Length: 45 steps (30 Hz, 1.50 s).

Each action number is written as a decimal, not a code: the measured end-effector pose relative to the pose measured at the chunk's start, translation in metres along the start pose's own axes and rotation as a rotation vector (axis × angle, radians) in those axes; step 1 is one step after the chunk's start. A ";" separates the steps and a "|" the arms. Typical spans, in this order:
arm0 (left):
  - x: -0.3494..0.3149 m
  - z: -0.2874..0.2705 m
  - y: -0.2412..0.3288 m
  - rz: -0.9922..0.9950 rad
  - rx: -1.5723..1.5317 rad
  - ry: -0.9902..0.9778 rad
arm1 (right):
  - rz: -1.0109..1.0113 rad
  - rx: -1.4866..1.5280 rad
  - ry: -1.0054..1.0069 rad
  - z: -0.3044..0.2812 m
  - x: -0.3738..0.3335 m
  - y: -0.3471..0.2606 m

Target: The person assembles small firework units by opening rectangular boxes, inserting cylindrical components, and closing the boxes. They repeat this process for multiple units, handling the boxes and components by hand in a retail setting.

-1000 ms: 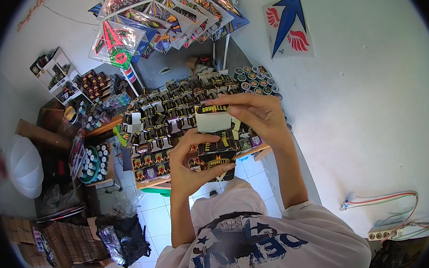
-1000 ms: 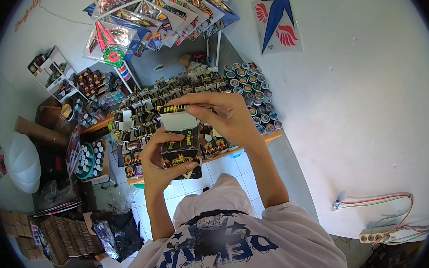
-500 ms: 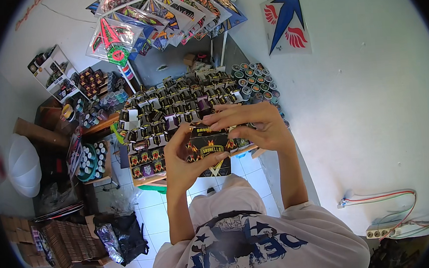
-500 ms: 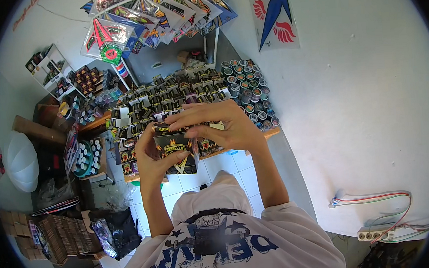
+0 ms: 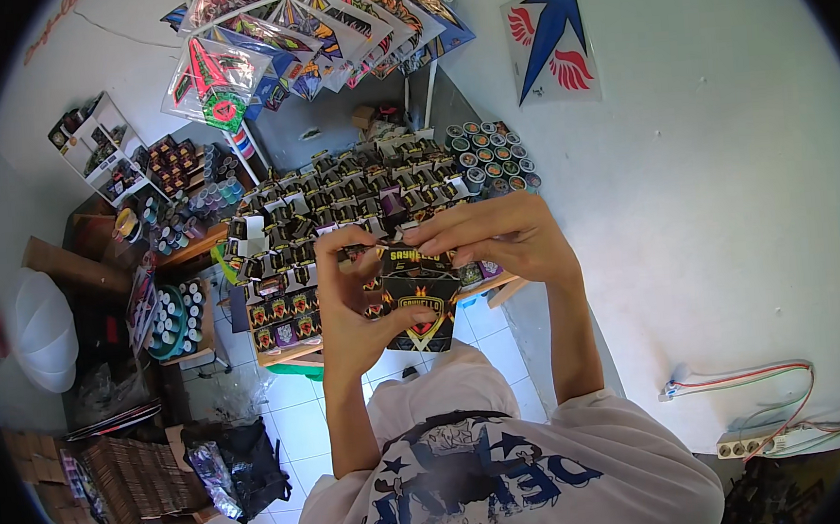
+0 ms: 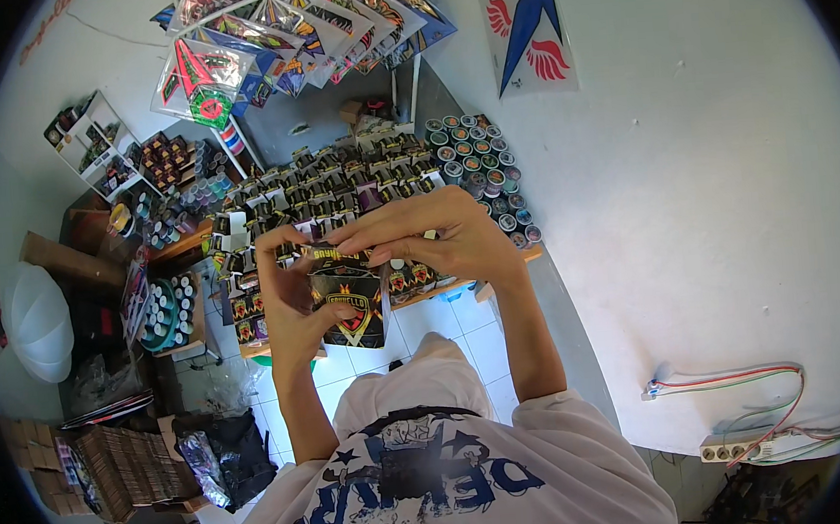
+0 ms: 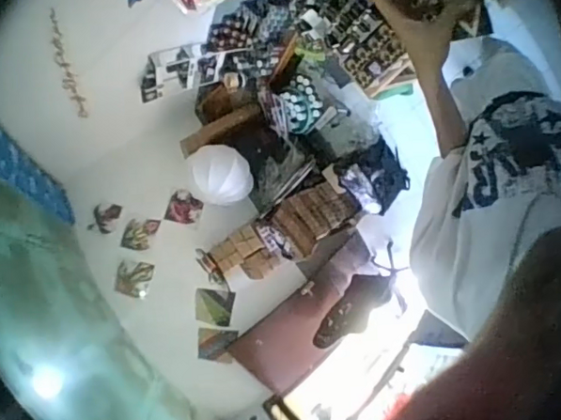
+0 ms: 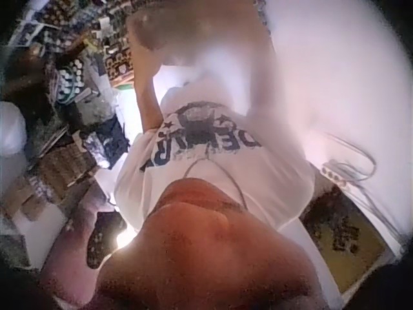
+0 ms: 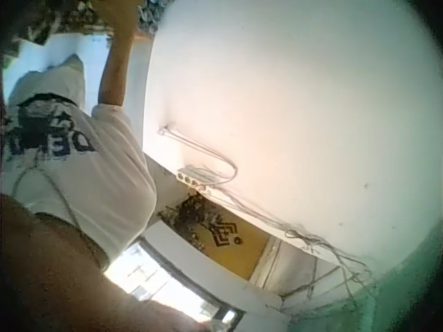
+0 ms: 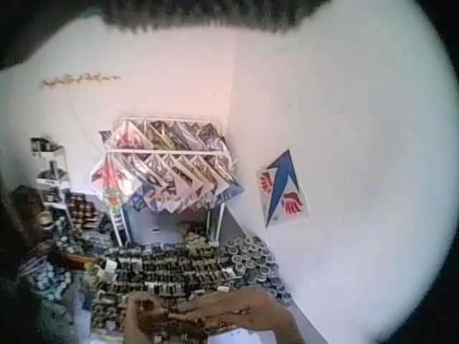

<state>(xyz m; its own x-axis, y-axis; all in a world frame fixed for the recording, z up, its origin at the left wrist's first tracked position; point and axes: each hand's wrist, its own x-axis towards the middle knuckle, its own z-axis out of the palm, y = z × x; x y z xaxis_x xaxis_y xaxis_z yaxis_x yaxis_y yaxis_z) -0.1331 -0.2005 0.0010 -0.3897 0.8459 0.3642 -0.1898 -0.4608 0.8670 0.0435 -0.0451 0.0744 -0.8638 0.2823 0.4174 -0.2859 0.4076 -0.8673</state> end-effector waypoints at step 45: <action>0.011 -0.019 0.018 0.048 0.199 0.009 | -0.130 -0.164 0.080 0.040 0.019 0.008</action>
<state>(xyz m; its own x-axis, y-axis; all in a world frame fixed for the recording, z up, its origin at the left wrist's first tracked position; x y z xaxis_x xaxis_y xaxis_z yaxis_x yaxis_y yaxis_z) -0.1582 -0.2050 0.0141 -0.4022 0.8213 0.4045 0.0108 -0.4375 0.8991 0.0082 -0.0713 0.0643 -0.7866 0.2837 0.5485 -0.3154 0.5790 -0.7518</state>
